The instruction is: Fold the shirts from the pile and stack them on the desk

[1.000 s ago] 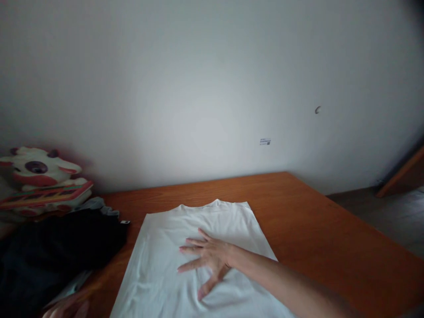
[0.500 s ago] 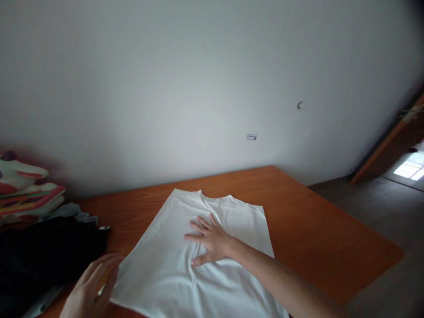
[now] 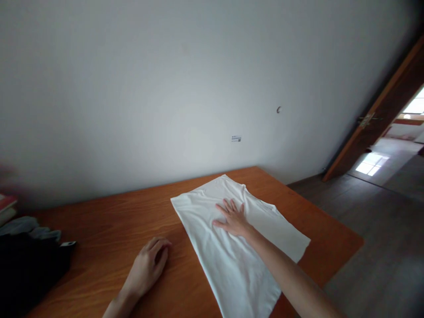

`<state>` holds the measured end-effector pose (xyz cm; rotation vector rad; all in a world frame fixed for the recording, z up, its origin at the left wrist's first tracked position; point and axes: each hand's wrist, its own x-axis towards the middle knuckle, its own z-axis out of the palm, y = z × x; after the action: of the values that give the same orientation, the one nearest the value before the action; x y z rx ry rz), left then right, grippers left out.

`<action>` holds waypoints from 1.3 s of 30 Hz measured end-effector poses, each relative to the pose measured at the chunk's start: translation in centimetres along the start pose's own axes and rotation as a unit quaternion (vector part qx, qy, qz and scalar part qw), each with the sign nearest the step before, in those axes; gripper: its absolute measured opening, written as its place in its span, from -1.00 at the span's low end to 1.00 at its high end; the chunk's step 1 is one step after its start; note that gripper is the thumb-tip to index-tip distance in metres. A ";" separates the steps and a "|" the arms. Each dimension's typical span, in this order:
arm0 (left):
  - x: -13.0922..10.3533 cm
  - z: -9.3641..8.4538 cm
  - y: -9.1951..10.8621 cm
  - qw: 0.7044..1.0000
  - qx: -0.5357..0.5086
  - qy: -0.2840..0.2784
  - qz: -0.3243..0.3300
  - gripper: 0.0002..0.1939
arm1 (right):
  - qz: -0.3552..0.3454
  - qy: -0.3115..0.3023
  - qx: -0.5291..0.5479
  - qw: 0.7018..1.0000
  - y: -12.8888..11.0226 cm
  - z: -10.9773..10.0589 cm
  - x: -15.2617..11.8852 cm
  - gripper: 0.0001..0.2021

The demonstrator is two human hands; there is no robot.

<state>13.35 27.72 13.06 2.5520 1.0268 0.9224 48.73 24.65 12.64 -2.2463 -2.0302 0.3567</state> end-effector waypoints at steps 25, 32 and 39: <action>-1.3 -0.7 -0.3 0.999 0.001 -0.026 0.030 -0.77 | 0.167 0.068 -0.035 0.983 4.9 0.6 -4.5 -0.14; -1.3 -0.8 -0.1 0.999 0.002 -0.011 0.031 -0.78 | 0.179 0.050 -0.022 0.982 5.0 1.8 -4.9 -0.15; -1.7 -0.6 -0.6 0.999 -0.007 -0.025 0.022 -0.79 | 0.179 0.050 -0.039 0.982 7.8 1.4 -2.3 -0.19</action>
<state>11.72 26.99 12.54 2.5815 0.9514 0.8682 55.78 21.37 9.82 -2.6201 -1.6146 0.1842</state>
